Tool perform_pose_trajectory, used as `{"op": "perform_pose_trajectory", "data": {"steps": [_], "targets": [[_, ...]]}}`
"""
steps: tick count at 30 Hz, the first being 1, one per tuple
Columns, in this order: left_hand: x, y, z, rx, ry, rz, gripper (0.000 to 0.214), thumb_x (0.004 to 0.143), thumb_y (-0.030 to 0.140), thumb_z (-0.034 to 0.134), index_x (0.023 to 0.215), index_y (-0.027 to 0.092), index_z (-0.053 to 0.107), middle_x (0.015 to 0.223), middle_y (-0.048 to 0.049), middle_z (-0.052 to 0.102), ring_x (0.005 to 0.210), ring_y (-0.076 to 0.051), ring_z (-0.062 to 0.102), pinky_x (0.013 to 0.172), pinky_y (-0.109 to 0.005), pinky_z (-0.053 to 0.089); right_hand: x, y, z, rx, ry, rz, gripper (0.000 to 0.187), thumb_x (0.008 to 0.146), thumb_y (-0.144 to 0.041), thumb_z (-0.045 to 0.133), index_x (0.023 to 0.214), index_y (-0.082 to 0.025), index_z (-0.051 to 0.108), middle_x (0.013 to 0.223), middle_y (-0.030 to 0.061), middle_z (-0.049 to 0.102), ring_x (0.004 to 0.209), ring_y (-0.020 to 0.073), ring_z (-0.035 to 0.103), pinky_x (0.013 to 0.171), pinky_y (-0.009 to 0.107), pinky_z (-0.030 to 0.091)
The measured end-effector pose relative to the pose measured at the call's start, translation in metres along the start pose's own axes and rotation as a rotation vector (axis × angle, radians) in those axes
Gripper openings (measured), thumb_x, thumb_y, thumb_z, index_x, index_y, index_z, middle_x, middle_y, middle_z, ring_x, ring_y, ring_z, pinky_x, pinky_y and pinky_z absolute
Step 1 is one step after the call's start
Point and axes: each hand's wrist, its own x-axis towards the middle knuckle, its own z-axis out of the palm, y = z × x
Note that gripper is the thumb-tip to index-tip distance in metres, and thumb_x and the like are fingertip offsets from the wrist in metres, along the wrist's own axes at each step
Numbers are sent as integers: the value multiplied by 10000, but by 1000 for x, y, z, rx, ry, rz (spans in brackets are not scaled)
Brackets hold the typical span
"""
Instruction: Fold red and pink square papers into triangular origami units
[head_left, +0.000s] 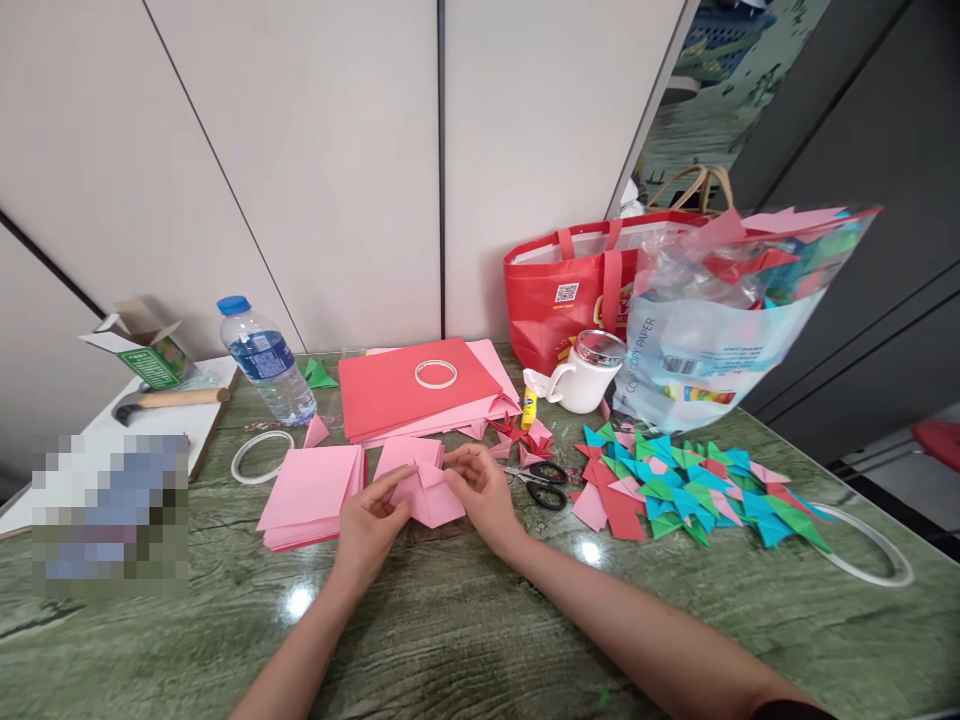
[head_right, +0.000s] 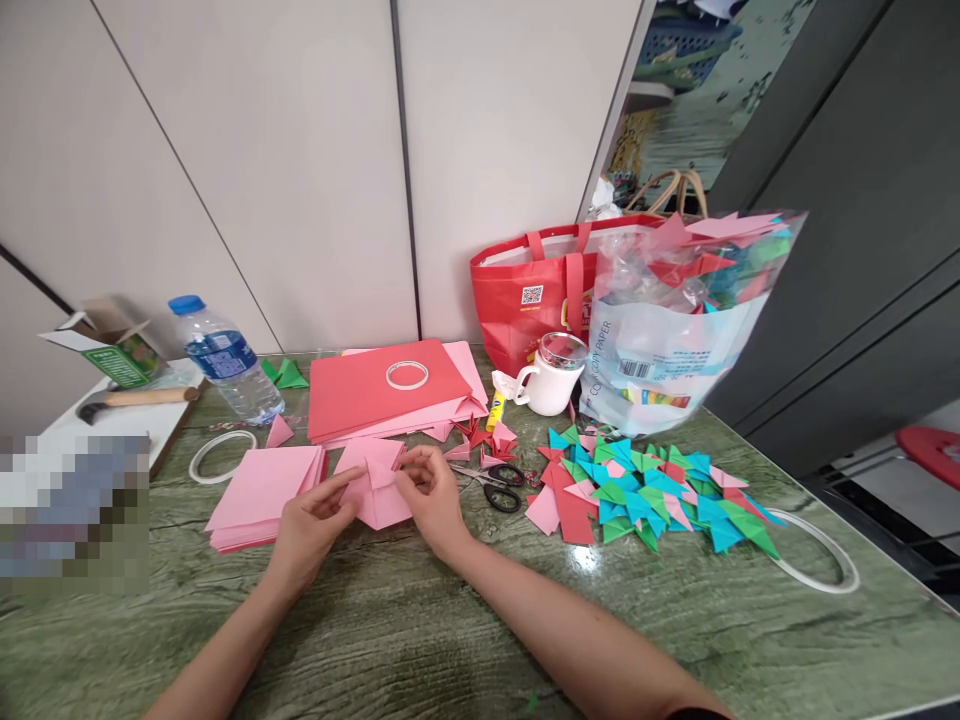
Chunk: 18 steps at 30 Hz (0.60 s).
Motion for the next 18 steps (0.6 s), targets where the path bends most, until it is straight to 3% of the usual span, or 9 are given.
{"op": "perform_pose_trajectory", "data": {"steps": [4, 7, 10, 14, 18], "targets": [[-2, 3, 2, 92, 28, 79, 389, 631, 237, 685, 1019, 205, 684, 1142, -80, 655, 1110, -256, 552, 919, -353, 446, -2, 3, 1, -68, -98, -15, 121, 705, -150, 569, 815, -195, 550, 781, -2, 590, 699, 129, 572, 653, 246, 460], [-4, 5, 5, 50, 82, 85, 526, 680, 298, 674, 1192, 228, 575, 1246, -92, 586, 1163, -246, 512, 927, -339, 438, -1, 5, 1, -82, -68, -40, 101, 708, -152, 563, 800, -193, 571, 768, -5, 591, 694, 134, 563, 643, 245, 454], [-6, 4, 6, 29, 49, 80, 561, 731, 337, 633, 1265, 228, 503, 1301, -94, 536, 1207, -238, 471, 985, -354, 385, 0, 6, -1, -132, -22, -91, 86, 738, -164, 542, 781, -192, 610, 777, 10, 611, 737, 151, 571, 666, 257, 451], [-6, 0, 5, 74, -4, 14, 460, 717, 358, 636, 1144, 189, 617, 1216, -84, 607, 1119, -249, 549, 956, -367, 414, 0, 4, -2, -216, -23, -134, 153, 765, -159, 518, 794, -196, 664, 814, 30, 617, 793, 164, 576, 698, 270, 452], [-2, -5, 1, 67, 65, -22, 379, 684, 361, 650, 1001, 156, 697, 1057, -96, 694, 987, -258, 619, 854, -357, 481, -3, 3, 0, -218, -112, -130, 231, 778, -137, 486, 803, -214, 703, 876, 43, 595, 833, 162, 570, 681, 259, 474]]}}
